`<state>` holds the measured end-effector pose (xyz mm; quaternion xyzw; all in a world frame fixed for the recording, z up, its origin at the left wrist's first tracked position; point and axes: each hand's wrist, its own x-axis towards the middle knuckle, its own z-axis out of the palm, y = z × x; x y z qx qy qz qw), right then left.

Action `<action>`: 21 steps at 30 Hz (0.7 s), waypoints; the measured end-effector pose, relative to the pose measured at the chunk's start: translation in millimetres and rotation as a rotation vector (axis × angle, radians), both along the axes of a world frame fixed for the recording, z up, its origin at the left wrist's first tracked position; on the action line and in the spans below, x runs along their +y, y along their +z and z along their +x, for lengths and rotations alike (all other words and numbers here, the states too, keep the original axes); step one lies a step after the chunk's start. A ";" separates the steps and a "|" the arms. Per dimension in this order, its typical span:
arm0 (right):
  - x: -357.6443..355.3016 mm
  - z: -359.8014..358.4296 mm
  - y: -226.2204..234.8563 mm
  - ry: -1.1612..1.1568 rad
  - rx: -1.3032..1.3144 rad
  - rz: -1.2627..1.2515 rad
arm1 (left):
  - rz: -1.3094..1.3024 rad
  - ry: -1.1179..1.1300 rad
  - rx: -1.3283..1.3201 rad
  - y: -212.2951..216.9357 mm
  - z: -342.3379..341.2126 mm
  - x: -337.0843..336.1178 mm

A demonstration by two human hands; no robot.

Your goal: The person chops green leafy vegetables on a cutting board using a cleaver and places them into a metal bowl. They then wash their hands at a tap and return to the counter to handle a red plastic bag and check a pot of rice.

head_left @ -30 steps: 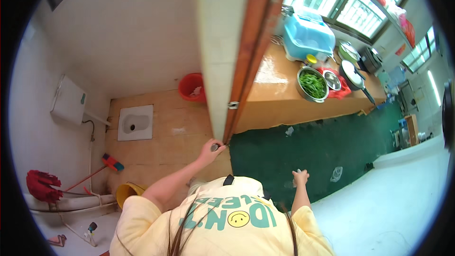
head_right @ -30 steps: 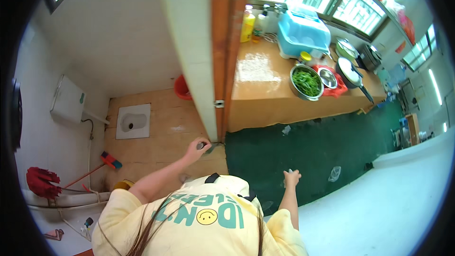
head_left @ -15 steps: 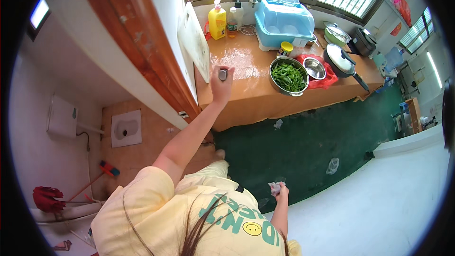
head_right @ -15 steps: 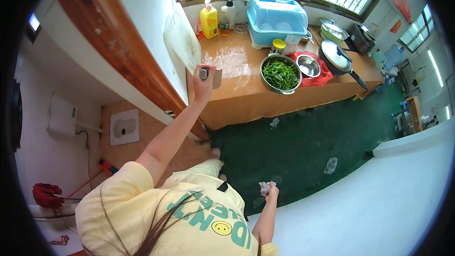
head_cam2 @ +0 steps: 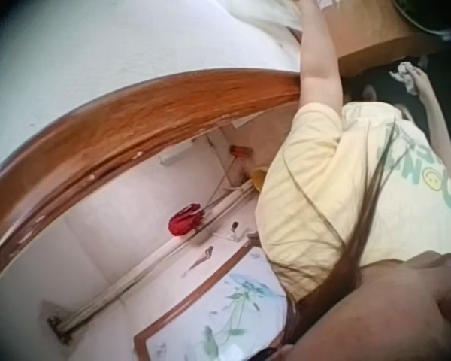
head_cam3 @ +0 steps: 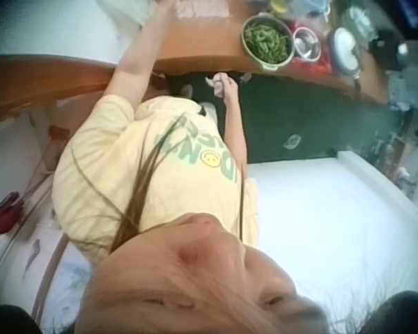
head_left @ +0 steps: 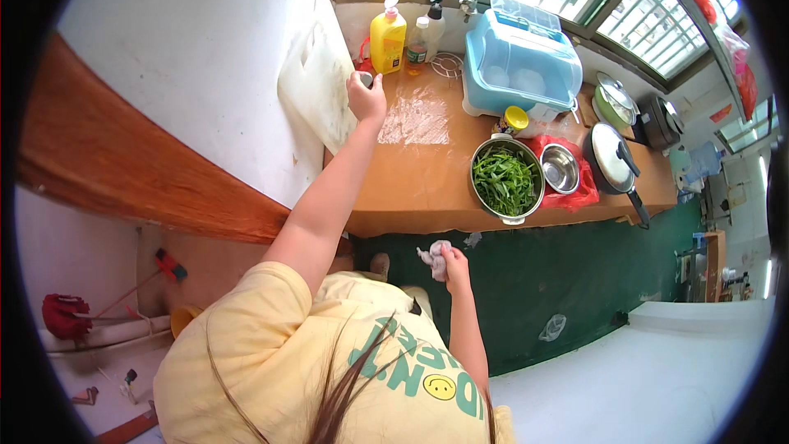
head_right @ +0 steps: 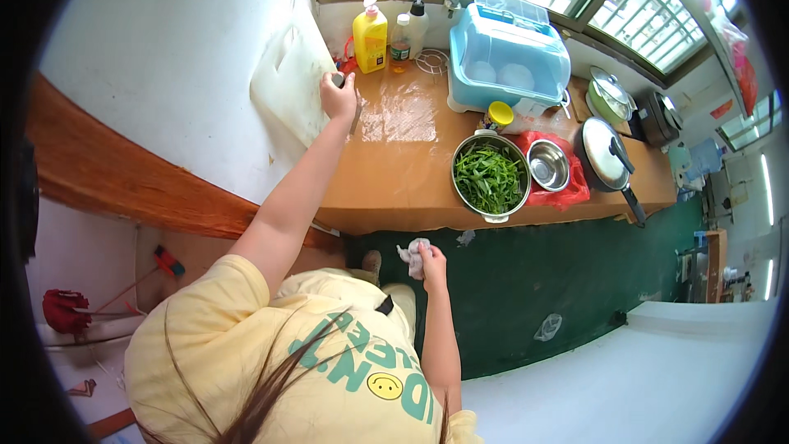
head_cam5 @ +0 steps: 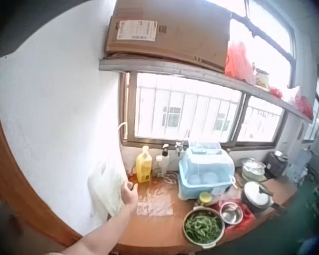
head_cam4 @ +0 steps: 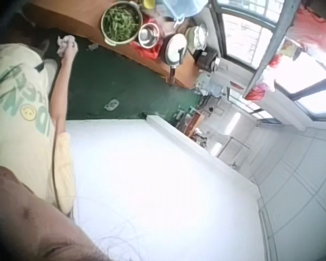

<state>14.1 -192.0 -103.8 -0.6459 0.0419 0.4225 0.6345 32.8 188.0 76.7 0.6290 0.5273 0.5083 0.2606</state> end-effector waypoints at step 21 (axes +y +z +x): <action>389.3 176.6 84.5 0.421 0.016 0.118 | 0.066 0.159 0.239 2.5 -27.2 43.6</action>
